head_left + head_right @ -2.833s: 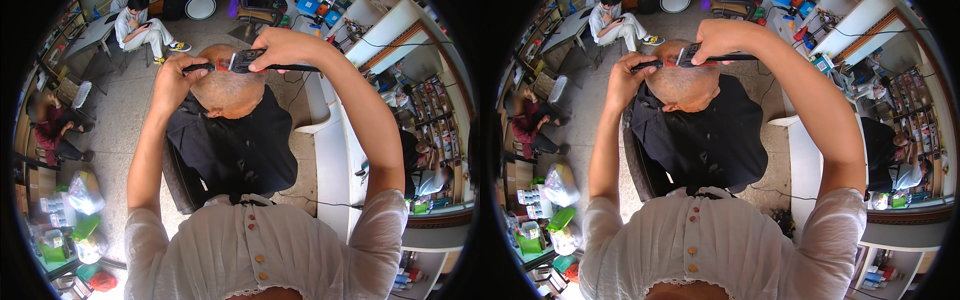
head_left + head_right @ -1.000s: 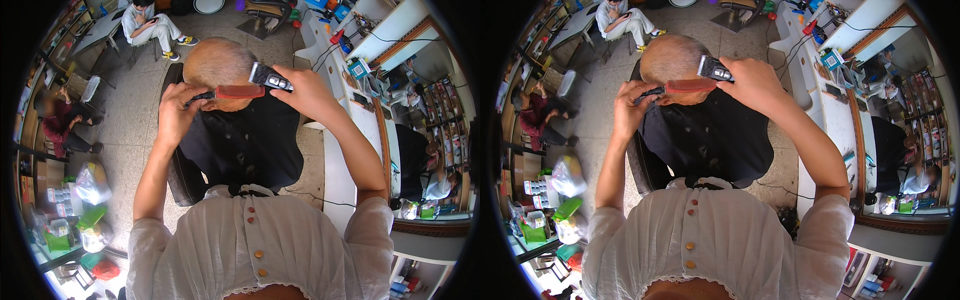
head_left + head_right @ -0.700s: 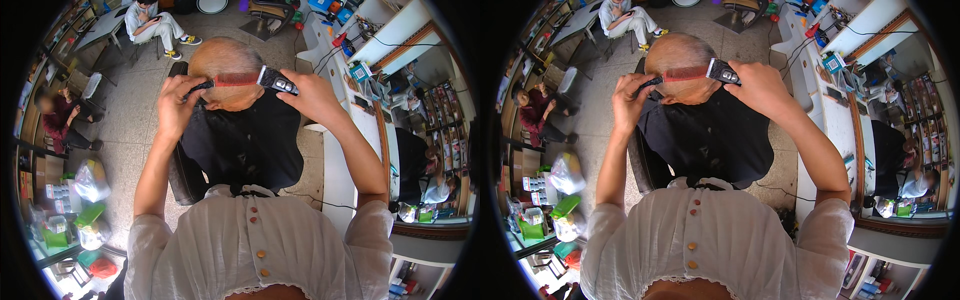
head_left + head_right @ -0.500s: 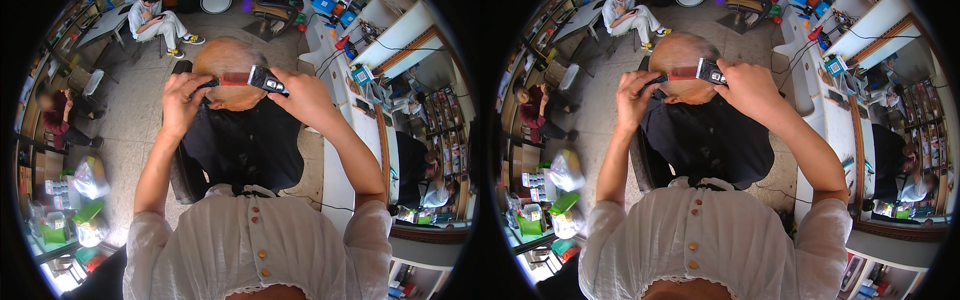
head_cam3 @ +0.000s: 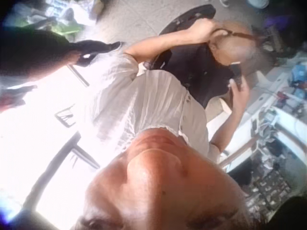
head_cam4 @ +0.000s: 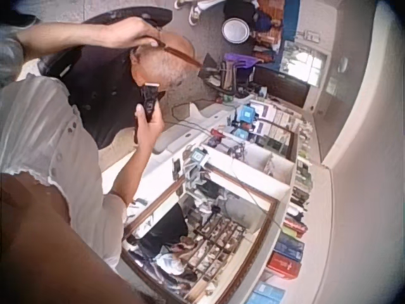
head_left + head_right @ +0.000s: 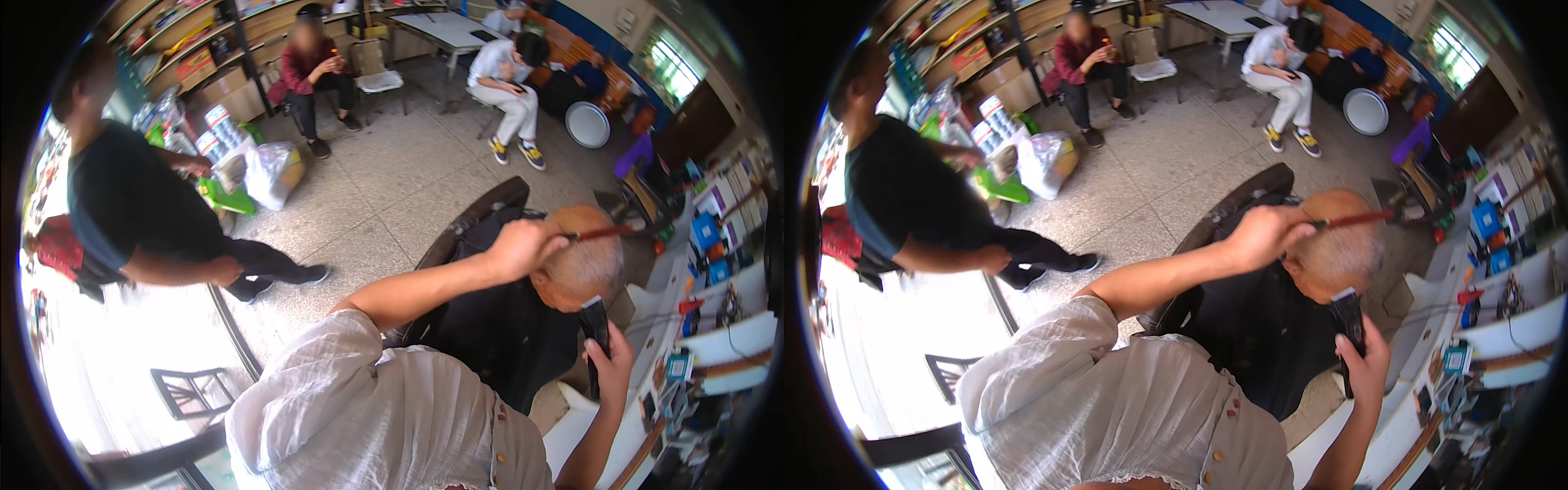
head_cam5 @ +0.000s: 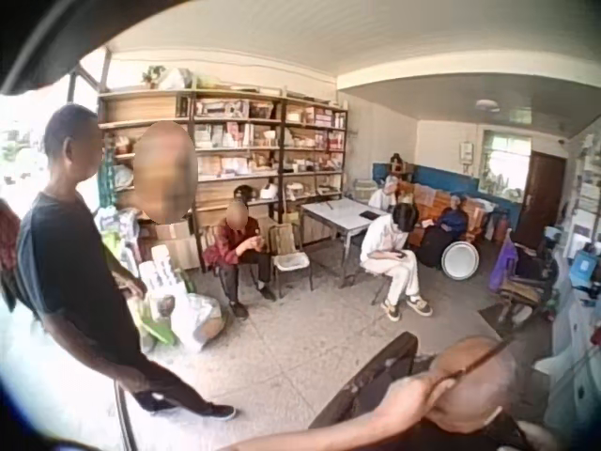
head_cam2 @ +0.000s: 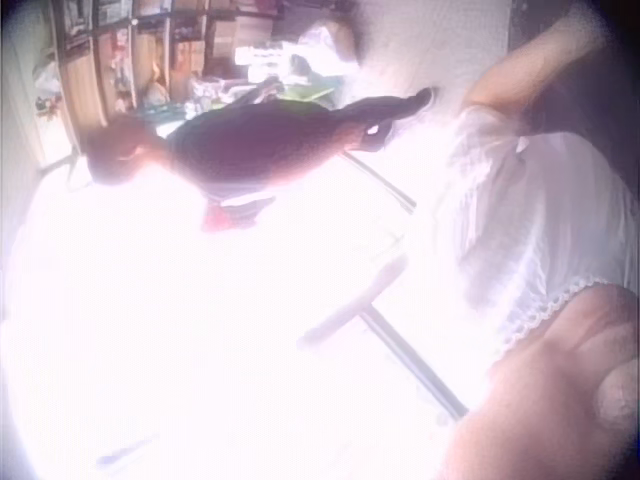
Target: The person uses an electric hair clipper and a comb to trim the hair of a seated customer. They repeatedly lift sections of hair with the comb and run the clipper over them to shorten the hair, working around the head.
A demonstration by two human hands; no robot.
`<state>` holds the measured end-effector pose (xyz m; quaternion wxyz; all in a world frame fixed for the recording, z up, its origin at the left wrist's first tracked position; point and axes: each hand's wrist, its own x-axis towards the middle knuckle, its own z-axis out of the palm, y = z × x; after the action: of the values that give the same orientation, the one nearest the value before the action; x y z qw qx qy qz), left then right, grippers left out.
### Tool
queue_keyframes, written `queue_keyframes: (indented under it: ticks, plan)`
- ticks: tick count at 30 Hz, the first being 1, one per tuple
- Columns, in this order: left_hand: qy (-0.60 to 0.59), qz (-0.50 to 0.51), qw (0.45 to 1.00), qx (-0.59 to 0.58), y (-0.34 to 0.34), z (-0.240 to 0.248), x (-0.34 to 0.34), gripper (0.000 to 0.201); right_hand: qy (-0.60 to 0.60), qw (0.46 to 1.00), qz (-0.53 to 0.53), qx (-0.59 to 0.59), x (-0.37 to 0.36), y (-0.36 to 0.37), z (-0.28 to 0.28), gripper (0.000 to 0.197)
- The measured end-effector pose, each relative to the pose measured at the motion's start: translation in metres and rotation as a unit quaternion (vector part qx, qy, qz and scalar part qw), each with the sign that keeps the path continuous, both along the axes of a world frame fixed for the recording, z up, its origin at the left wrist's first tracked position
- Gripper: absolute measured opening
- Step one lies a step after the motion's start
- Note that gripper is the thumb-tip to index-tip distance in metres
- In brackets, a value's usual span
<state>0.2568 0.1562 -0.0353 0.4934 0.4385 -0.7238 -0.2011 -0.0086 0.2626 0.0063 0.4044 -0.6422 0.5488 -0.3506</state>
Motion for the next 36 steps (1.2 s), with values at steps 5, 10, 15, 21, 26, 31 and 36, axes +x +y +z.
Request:
queue_keyframes:
  ticks: [5,10,15,21,26,31,36]
  plan:
    - [-0.136,-0.091,0.986,-0.042,0.023,-0.013,-0.015,0.024,-0.093,0.995,-0.028,0.025,-0.009,0.016,-0.007,0.047]
    - [-0.099,-0.05,0.994,0.012,0.022,0.024,-0.012,0.024,-0.144,0.989,-0.039,0.012,-0.024,0.015,-0.015,0.048]
    - [-0.147,0.017,0.986,0.078,0.009,0.036,-0.01,0.03,-0.178,0.983,-0.054,0.006,-0.027,0.016,-0.015,0.043]
    - [-0.209,-0.075,0.975,0.021,0.028,0.013,-0.034,0.027,-0.209,0.974,-0.081,0.017,-0.04,0.025,-0.02,0.045]
    - [-0.157,-0.026,0.987,-0.002,0.016,0.042,-0.025,0.025,-0.211,0.973,-0.093,0.016,-0.05,0.031,-0.025,0.045]
    - [-0.174,-0.01,0.984,0.017,0.007,0.049,-0.026,0.027,-0.209,0.973,-0.1,0.015,-0.058,0.04,-0.029,0.044]
    - [-0.212,-0.074,0.974,-0.011,0.022,0.019,-0.041,0.028,-0.217,0.97,-0.106,0.019,-0.06,0.043,-0.03,0.042]
